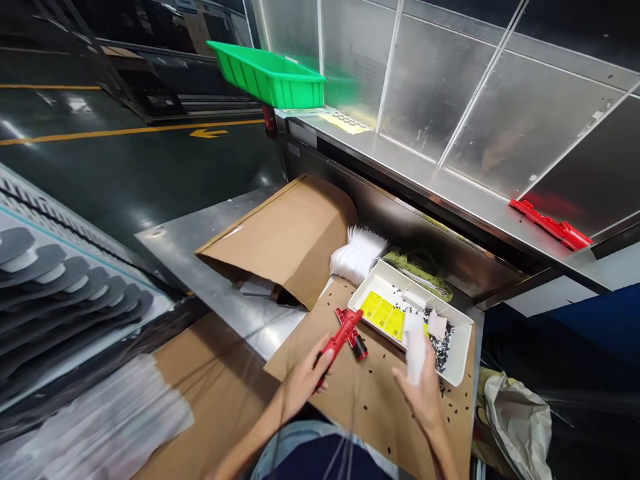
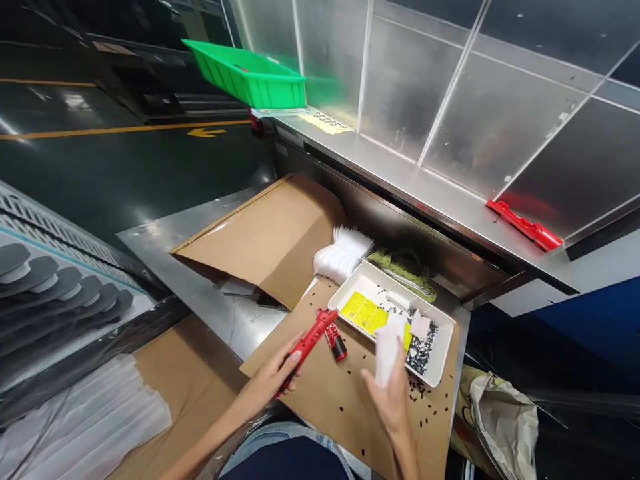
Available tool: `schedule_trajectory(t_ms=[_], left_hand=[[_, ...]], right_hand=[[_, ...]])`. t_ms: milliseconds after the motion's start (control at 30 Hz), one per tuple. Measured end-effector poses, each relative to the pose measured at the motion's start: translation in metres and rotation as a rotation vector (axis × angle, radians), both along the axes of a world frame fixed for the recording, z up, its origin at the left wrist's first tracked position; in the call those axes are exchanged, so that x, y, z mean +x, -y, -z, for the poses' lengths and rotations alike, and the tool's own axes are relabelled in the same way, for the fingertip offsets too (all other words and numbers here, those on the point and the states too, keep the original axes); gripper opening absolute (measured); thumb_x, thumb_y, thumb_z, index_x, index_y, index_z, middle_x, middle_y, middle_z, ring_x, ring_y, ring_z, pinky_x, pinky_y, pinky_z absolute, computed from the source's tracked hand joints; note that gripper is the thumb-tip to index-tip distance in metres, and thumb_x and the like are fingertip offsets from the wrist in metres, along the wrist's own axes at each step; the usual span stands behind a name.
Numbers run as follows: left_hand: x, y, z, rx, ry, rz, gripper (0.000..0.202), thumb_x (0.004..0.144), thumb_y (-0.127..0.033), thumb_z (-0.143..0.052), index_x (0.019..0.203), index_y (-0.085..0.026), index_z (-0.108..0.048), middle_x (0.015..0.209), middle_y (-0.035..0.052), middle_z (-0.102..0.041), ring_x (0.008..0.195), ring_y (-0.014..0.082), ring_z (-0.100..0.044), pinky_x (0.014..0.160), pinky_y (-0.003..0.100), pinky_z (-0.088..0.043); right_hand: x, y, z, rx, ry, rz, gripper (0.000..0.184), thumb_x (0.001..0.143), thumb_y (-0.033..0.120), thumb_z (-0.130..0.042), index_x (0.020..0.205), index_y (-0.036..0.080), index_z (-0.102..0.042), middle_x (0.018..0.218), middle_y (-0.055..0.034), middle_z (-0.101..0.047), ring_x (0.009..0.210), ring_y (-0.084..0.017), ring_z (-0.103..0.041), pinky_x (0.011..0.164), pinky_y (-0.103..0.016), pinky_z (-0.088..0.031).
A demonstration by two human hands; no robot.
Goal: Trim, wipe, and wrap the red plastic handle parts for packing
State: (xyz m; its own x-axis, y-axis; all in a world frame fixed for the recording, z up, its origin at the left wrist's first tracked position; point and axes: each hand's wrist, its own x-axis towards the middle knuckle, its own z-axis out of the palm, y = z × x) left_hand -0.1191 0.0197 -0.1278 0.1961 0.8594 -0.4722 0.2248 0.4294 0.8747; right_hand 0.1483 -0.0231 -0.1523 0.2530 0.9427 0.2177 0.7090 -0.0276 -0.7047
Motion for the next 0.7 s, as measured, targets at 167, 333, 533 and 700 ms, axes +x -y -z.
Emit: schedule_trajectory(t_ms=[167,333,533,700], left_hand=[[-0.038,0.019,0.051,0.09,-0.523,-0.024,0.062,0.093,-0.05,-0.028,0.143,-0.016,-0.046,0.123,0.0127,-0.068,0.115,0.0301,-0.064,0.1,0.043,-0.047],[-0.019,0.015,0.068,0.046,-0.553,-0.049,0.069,0.094,-0.044,-0.024,0.153,-0.009,-0.027,0.155,0.0189,-0.038,0.138,0.0353,-0.043,0.109,0.052,-0.038],[0.001,0.001,0.056,0.106,-0.464,-0.083,0.078,0.091,-0.042,-0.034,0.154,0.001,-0.015,0.155,0.0283,-0.032,0.143,0.0411,-0.032,0.114,0.061,-0.024],[0.02,0.009,0.031,0.136,-0.221,-0.053,0.076,0.093,-0.05,-0.028,0.152,-0.004,-0.025,0.16,0.0193,-0.028,0.15,0.0281,-0.022,0.122,0.046,-0.019]], right_hand=[[-0.074,-0.01,0.064,-0.106,-0.061,-0.044,0.047,0.082,0.035,-0.055,0.124,0.014,-0.053,0.112,-0.0183,-0.066,0.103,-0.033,-0.063,0.088,-0.049,-0.052],[-0.105,-0.037,0.073,-0.149,-0.132,0.002,0.04,0.071,0.012,-0.05,0.11,0.014,-0.062,0.11,-0.0199,-0.066,0.106,-0.035,-0.062,0.097,-0.052,-0.043],[-0.084,-0.025,0.058,-0.209,-0.433,0.107,0.039,0.072,0.026,-0.061,0.11,0.015,-0.061,0.095,-0.0143,-0.07,0.094,-0.034,-0.067,0.08,-0.043,-0.051],[-0.079,0.016,0.03,-0.223,-0.956,0.125,0.056,0.074,0.05,-0.07,0.117,0.015,-0.06,0.099,-0.0123,-0.073,0.088,-0.028,-0.071,0.075,-0.04,-0.057]])
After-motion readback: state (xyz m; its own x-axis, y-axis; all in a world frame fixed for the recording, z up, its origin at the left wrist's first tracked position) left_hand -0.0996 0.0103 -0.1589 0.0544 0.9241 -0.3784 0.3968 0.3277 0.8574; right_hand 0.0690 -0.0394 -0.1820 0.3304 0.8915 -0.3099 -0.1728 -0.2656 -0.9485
